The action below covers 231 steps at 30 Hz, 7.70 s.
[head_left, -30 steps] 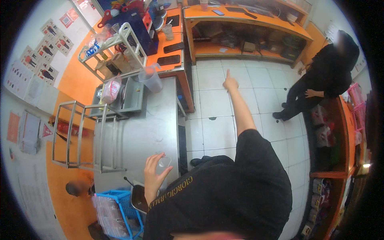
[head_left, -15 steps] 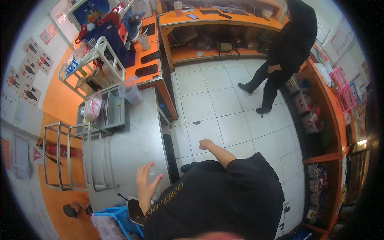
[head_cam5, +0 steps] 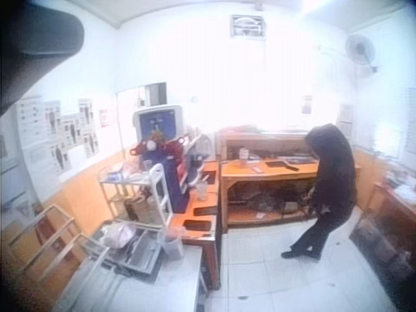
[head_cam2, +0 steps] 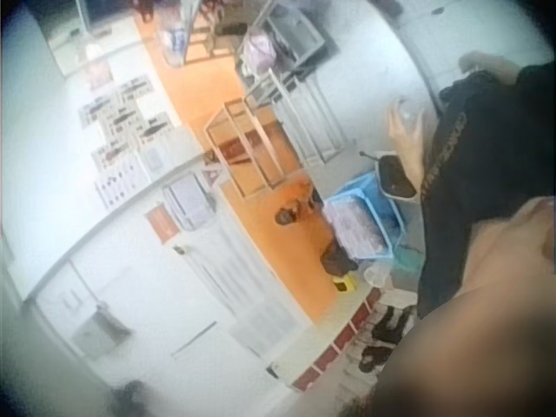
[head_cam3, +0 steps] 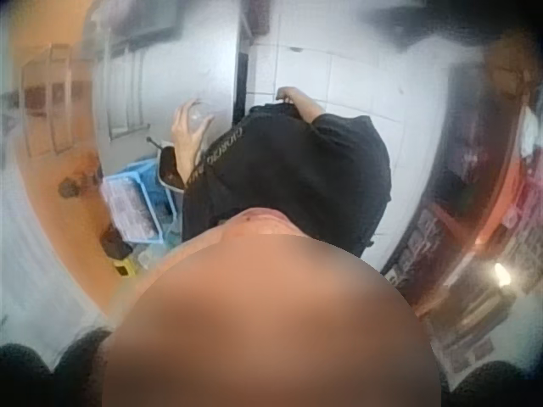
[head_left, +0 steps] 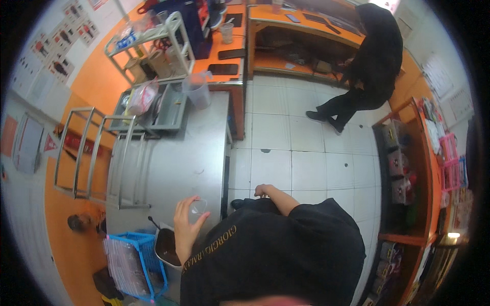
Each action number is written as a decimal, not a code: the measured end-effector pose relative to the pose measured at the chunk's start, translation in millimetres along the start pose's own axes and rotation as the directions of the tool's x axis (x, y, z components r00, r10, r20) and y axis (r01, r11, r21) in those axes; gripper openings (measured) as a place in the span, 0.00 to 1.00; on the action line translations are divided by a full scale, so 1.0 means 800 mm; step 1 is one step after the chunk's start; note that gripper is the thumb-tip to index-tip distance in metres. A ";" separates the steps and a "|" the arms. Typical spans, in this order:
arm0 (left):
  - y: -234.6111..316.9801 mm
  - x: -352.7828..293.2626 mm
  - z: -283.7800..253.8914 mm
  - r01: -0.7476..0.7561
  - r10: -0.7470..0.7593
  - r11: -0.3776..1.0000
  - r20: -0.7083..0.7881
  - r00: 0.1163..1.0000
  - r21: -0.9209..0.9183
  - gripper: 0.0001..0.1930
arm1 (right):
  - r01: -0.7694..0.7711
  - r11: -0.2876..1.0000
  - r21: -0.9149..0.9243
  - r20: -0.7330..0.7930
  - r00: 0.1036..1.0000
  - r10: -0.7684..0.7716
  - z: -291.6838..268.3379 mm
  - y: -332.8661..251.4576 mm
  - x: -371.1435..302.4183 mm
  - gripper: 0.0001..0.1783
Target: The person scoops a dark viscous substance from a metal container into small clear plastic bags using a ladle, then seals each bag and places it into a blue basket. The process is repeated continuously throughout the clip.
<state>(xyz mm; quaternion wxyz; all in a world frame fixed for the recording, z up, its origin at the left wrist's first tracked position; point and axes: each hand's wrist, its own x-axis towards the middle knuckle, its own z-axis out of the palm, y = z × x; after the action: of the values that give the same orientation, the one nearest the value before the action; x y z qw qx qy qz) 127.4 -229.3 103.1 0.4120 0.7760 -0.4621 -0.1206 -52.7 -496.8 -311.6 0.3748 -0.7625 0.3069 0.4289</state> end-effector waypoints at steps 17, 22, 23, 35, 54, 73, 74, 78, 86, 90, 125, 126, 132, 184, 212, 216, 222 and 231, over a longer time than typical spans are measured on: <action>-0.005 -0.035 -0.025 0.161 -0.159 0.987 -0.080 0.984 0.012 0.25 | 0.197 0.944 -0.266 -0.088 0.970 -0.227 -0.025 -0.095 0.043 0.21; -0.002 -0.029 -0.027 0.143 -0.142 0.989 -0.050 0.989 0.022 0.27 | 0.159 0.944 -0.290 -0.242 0.942 -0.233 -0.031 -0.072 0.024 0.20; -0.002 -0.029 -0.027 0.138 -0.137 0.990 -0.045 0.990 0.020 0.27 | 0.162 0.941 -0.298 -0.275 0.929 -0.247 -0.031 -0.068 0.022 0.20; -0.004 -0.033 -0.014 0.139 -0.139 0.990 0.009 0.990 -0.005 0.26 | 0.060 0.985 -0.163 -0.163 0.983 -0.087 -0.018 -0.043 0.002 0.20; -0.001 -0.030 -0.004 0.150 -0.150 0.989 0.039 0.988 0.005 0.26 | 0.041 0.989 -0.139 -0.109 0.992 -0.057 -0.022 -0.040 -0.015 0.22; -0.015 -0.155 -0.086 0.284 -0.221 0.958 -0.519 0.826 0.044 0.34 | 0.712 0.607 -0.353 -0.228 0.564 -0.794 -0.169 -0.392 -0.310 0.14; -0.009 -0.173 -0.092 0.306 -0.219 0.950 -0.578 0.786 0.056 0.34 | 0.791 0.523 -0.318 -0.208 0.480 -0.852 -0.149 -0.421 -0.316 0.12; 0.016 -0.248 -0.111 0.446 -0.207 0.885 -0.747 0.632 0.132 0.37 | 0.884 0.053 -0.464 -0.021 0.049 -0.999 -0.048 -0.493 -0.304 0.08; 0.044 -0.345 -0.080 0.693 -0.368 0.720 -0.863 0.346 -0.029 0.34 | 0.409 -0.359 -0.839 0.342 -0.116 -0.932 0.034 -0.560 -0.185 0.27; 0.042 -0.360 -0.069 0.708 -0.426 0.697 -0.858 0.287 -0.109 0.34 | 0.368 -0.321 -0.873 0.394 0.143 -0.908 0.030 -0.572 -0.180 0.23; -0.127 -0.352 -0.029 0.478 -0.468 0.829 -0.829 0.306 -0.292 0.32 | 0.946 0.005 -0.325 0.214 0.079 -0.974 -0.037 -0.541 -0.310 0.08; -0.128 -0.350 -0.030 0.485 -0.465 0.827 -0.830 0.308 -0.283 0.32 | 0.945 0.000 -0.328 0.209 0.073 -0.975 -0.044 -0.546 -0.324 0.08; -0.128 -0.335 -0.036 0.508 -0.484 0.814 -0.812 0.326 -0.281 0.33 | 0.915 -0.119 -0.385 0.178 -0.053 -0.983 -0.070 -0.578 -0.391 0.08; -0.097 -0.317 -0.051 0.530 -0.337 0.846 -0.822 0.459 -0.051 0.10 | 0.792 0.110 -0.601 0.227 0.302 -0.926 -0.049 -0.525 -0.286 0.11; -0.013 -0.325 -0.071 0.356 -0.366 0.908 -0.834 0.412 -0.222 0.24 | 0.971 -0.229 0.062 0.260 -0.237 -0.936 0.083 -0.558 -0.383 0.08; -0.008 -0.335 -0.062 0.429 -0.380 0.879 -0.848 0.370 -0.206 0.23 | 0.959 -0.276 0.071 0.279 -0.285 -0.917 0.098 -0.564 -0.385 0.08; 0.002 -0.392 -0.059 0.471 -0.393 0.848 -0.886 0.247 -0.245 0.22 | 0.992 -0.122 0.037 0.391 -0.127 -0.912 0.106 -0.570 -0.372 0.11; 0.010 -0.432 -0.053 0.594 -0.430 0.732 -0.902 0.025 -0.333 0.39 | 0.752 0.511 0.416 0.705 0.089 -0.704 0.260 -0.589 -0.274 0.12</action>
<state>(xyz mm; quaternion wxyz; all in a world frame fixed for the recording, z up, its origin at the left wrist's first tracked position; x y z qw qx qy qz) -41.3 73.1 69.2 0.4736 0.8194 0.1881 0.2623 133.6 -41.0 -46.0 0.6095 -0.5260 -0.3339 0.4903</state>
